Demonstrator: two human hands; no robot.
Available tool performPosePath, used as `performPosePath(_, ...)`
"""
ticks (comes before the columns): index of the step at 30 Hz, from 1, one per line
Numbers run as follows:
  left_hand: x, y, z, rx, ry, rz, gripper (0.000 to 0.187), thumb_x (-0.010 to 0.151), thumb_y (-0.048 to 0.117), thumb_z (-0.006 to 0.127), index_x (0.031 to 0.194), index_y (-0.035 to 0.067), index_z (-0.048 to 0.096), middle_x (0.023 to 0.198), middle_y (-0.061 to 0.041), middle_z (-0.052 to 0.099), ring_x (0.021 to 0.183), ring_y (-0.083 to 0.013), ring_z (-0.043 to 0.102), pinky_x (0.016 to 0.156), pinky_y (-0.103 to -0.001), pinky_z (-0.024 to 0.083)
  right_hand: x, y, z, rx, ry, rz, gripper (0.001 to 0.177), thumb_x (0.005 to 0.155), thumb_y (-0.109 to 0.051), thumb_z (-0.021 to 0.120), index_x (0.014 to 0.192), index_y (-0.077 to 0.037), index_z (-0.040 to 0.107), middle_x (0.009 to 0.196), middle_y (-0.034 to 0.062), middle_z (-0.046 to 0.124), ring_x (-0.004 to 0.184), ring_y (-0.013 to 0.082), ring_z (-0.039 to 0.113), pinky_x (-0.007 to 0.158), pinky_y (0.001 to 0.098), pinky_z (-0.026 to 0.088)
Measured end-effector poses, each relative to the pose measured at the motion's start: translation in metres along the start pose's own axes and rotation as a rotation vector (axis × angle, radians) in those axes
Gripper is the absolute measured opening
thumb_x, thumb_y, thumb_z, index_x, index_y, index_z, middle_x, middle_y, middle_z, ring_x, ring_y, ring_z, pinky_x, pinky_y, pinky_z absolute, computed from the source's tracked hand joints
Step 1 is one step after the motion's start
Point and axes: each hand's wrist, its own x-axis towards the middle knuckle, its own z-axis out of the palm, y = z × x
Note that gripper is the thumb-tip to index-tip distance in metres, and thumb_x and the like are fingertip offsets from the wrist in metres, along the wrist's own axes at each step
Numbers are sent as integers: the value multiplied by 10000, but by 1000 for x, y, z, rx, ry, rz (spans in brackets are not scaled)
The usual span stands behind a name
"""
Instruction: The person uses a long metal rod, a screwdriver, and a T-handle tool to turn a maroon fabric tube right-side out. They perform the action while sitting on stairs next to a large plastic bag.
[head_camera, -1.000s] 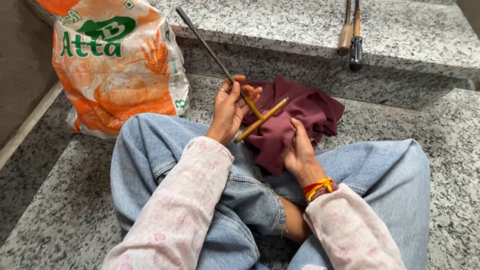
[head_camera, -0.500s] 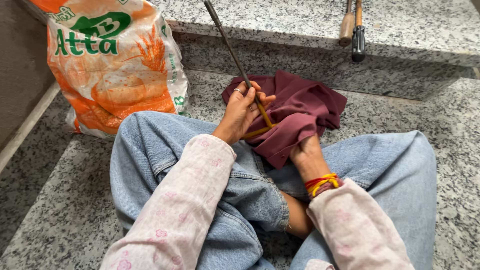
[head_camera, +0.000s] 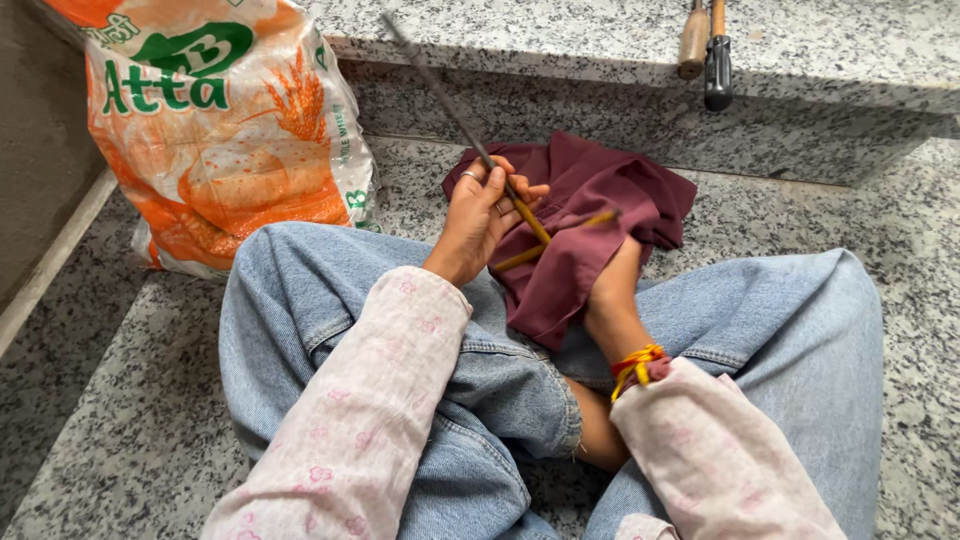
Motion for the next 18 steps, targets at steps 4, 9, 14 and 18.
performPosePath(4,-3,4,6,-31,36,-3,145,1098,218,430,1115,83,482,967,-93,662,1102,-309,715,1001,-471,587,-10,-16,3,-95,-138,-158,201,984,-48,531,1081,-35,707,975,53,731,823,171,702,708,310,585)
performPosePath(9,0,-2,0,113,12,-45,154,1111,218,436,1115,74,491,934,-94,661,1004,-280,732,888,-409,611,-26,1,8,-220,-134,-23,171,950,-61,625,1102,-38,699,977,57,722,820,172,705,663,307,568)
performPosePath(14,12,-13,-11,113,-20,27,139,1100,213,466,1099,80,503,853,-83,637,804,-223,705,739,-388,625,-13,-36,0,-170,-12,-111,267,855,-14,750,1108,-25,666,996,56,713,834,174,706,714,313,609)
performPosePath(18,11,-10,-10,71,56,65,178,1119,219,463,1147,55,526,882,-88,644,829,-214,688,825,-391,612,-12,-50,-10,-85,-99,-187,280,888,-27,714,1158,-14,642,1029,52,702,849,166,696,725,317,598)
